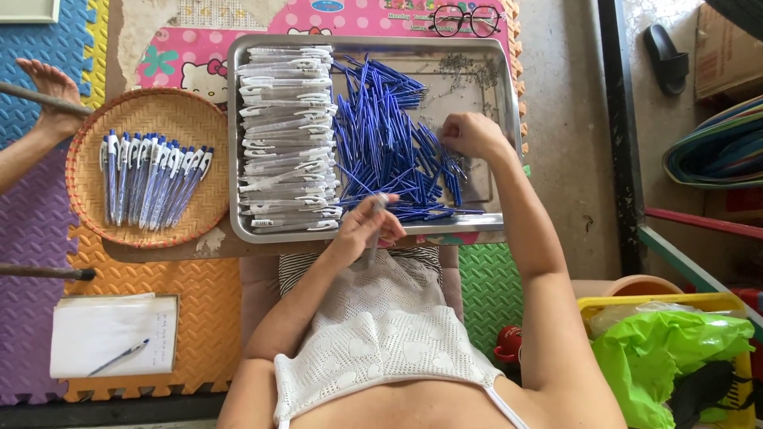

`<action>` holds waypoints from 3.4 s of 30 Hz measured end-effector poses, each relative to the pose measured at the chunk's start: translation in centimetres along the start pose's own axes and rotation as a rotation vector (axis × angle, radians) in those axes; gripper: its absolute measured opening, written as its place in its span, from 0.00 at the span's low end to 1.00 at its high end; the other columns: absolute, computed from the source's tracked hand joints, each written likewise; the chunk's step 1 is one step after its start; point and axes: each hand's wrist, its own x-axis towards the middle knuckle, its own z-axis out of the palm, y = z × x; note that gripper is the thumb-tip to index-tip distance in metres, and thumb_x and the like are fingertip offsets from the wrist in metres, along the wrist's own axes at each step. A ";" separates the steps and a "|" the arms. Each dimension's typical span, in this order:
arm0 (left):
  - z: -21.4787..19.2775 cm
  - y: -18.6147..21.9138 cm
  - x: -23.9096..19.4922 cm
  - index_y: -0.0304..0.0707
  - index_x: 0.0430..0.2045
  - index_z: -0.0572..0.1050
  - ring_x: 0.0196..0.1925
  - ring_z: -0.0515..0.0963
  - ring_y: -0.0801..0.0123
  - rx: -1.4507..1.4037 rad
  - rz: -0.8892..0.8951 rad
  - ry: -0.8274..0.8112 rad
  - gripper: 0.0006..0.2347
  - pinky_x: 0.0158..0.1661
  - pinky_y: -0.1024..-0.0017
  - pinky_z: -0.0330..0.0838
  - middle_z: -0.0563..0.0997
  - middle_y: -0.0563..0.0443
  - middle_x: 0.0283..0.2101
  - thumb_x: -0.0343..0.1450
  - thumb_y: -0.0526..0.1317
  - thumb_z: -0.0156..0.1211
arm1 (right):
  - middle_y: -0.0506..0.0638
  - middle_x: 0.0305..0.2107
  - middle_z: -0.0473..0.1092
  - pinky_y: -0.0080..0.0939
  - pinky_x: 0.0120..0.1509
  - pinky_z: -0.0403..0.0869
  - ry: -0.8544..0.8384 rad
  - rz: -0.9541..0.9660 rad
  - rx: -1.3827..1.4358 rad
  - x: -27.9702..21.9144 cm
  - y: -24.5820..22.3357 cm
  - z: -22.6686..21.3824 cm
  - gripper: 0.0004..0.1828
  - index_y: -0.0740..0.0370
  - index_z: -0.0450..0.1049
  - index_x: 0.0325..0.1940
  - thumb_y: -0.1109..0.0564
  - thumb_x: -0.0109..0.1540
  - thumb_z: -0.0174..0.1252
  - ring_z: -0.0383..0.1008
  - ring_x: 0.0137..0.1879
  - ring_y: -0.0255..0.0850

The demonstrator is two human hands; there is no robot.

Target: The person sits on the floor and assembles blue pens by inserting blue ink cartridges into white pen barrels. They pick up a barrel and a cartridge from a metal tray, insert the cartridge into the barrel, and place the assembled pen into a woven basket.

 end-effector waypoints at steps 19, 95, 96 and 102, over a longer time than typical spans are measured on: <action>0.3 5.0 -1.9 0.36 0.64 0.63 0.45 0.89 0.47 -0.177 0.225 0.315 0.16 0.34 0.66 0.88 0.83 0.24 0.47 0.82 0.41 0.49 | 0.53 0.44 0.71 0.61 0.46 0.80 0.146 -0.546 -0.065 -4.8 -12.0 0.5 0.16 0.47 0.76 0.52 0.59 0.61 0.66 0.80 0.43 0.61; 7.8 17.3 -2.1 0.25 0.69 0.65 0.26 0.81 0.77 0.119 0.170 -0.103 0.19 0.25 0.83 0.70 0.85 0.34 0.46 0.80 0.28 0.49 | 0.74 0.32 0.77 0.51 0.41 0.85 0.546 -0.892 1.272 -17.4 -22.2 -9.4 0.17 0.78 0.68 0.43 0.56 0.71 0.57 0.85 0.40 0.59; 7.8 17.1 -2.2 0.25 0.69 0.65 0.26 0.81 0.77 0.110 0.161 -0.105 0.19 0.25 0.83 0.70 0.85 0.34 0.46 0.80 0.28 0.49 | 0.74 0.32 0.77 0.51 0.41 0.85 0.546 -0.879 1.273 -17.4 -22.1 -9.3 0.17 0.78 0.68 0.43 0.56 0.71 0.57 0.85 0.40 0.59; 7.8 16.6 -2.3 0.27 0.68 0.66 0.23 0.81 0.76 0.149 0.117 -0.122 0.19 0.23 0.84 0.69 0.85 0.34 0.46 0.80 0.28 0.50 | 0.74 0.32 0.77 0.52 0.43 0.85 0.502 -0.869 1.232 -18.0 -21.3 -9.4 0.17 0.80 0.69 0.44 0.56 0.71 0.56 0.85 0.40 0.58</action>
